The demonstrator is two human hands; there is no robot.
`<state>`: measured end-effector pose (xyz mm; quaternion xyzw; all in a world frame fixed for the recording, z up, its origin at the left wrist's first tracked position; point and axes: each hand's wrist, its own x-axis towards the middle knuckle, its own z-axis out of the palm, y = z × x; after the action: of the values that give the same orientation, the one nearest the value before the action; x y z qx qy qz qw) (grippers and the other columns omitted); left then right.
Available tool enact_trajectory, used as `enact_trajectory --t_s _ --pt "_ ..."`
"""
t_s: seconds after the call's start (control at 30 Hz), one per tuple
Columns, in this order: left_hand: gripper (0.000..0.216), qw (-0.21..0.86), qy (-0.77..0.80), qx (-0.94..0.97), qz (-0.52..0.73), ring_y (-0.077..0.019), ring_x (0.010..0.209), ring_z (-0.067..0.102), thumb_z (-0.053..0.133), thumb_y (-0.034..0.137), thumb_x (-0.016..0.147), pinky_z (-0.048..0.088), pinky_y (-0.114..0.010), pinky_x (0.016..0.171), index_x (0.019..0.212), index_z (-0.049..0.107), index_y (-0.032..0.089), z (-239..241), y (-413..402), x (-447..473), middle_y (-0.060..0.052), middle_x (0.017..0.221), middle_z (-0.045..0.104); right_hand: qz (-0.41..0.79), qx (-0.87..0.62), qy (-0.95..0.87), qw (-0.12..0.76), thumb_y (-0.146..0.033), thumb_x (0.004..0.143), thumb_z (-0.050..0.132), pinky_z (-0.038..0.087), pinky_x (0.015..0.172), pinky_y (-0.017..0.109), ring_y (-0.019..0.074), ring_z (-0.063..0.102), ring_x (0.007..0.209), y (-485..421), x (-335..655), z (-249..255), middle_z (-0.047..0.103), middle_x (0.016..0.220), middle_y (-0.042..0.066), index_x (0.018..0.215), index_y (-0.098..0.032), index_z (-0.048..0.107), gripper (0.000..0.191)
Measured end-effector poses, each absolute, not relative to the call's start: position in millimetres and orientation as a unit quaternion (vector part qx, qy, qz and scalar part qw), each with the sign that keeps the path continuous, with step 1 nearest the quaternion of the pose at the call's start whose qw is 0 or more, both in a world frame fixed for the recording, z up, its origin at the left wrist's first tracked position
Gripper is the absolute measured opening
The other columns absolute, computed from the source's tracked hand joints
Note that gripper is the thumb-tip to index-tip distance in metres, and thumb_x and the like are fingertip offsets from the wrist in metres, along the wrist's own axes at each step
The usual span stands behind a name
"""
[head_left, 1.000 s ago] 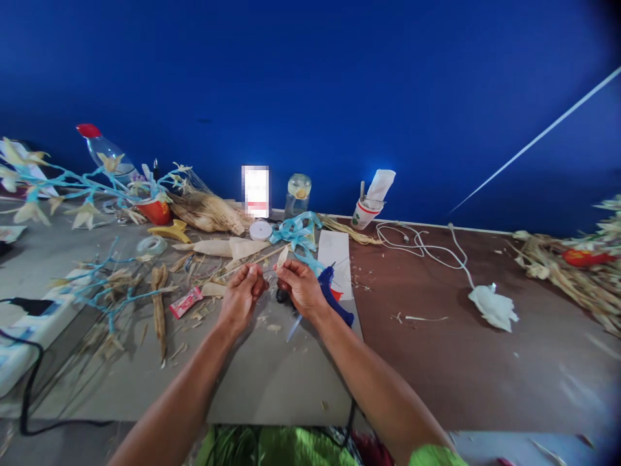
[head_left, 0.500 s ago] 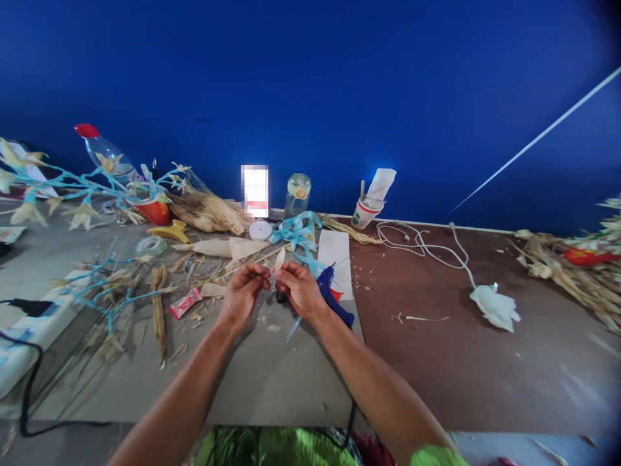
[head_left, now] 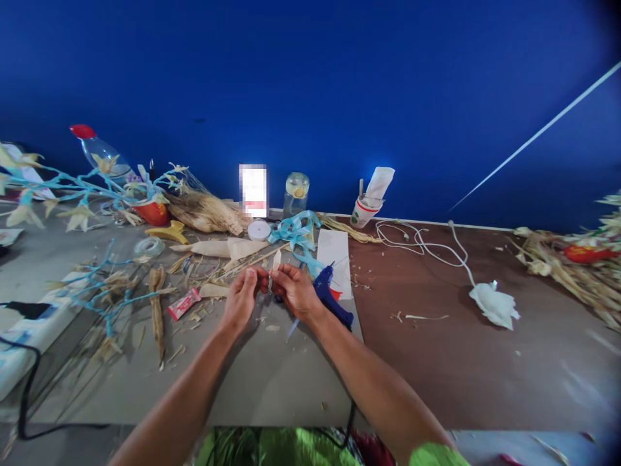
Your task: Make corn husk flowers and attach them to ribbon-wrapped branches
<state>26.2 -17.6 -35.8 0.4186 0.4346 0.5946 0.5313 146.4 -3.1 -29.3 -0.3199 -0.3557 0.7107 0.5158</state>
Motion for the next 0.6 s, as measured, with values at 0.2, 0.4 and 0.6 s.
enact_trajectory --t_s 0.2,0.4,0.6 --pt "0.037 0.525 0.441 0.433 0.585 -0.0129 0.060 0.052 0.065 0.051 0.070 0.044 -0.025 0.059 0.083 0.064 0.017 -38.3 -16.8 25.8 0.000 0.065 0.058 0.703 -0.324 -0.359 0.521 -0.036 0.066 0.067 0.023 0.045 0.021 0.0063 0.036 0.045 -4.0 144.3 -27.1 0.049 0.052 -0.005 0.070 -0.017 0.059 0.021" --pt "0.030 0.539 0.427 0.433 0.583 -0.0115 0.061 0.052 0.063 0.045 0.075 0.043 -0.024 0.061 0.086 0.063 0.017 -39.6 -16.6 25.7 0.000 0.067 0.058 0.676 -0.342 -0.371 0.537 -0.034 0.069 0.062 0.023 0.046 0.023 0.0069 0.034 0.043 -5.6 141.3 -23.9 0.045 0.046 -0.007 0.071 -0.019 0.060 0.016" --pt "0.028 0.539 0.444 0.434 0.569 -0.0125 0.063 0.053 0.064 0.044 0.074 0.043 -0.024 0.063 0.082 0.064 0.016 -39.5 -16.9 26.3 -0.001 0.068 0.060 0.666 -0.372 -0.353 0.541 -0.033 0.064 0.069 0.024 0.046 0.022 0.0061 0.036 0.044 -6.9 140.5 -24.3 0.049 0.049 -0.006 0.060 -0.018 0.053 0.022"
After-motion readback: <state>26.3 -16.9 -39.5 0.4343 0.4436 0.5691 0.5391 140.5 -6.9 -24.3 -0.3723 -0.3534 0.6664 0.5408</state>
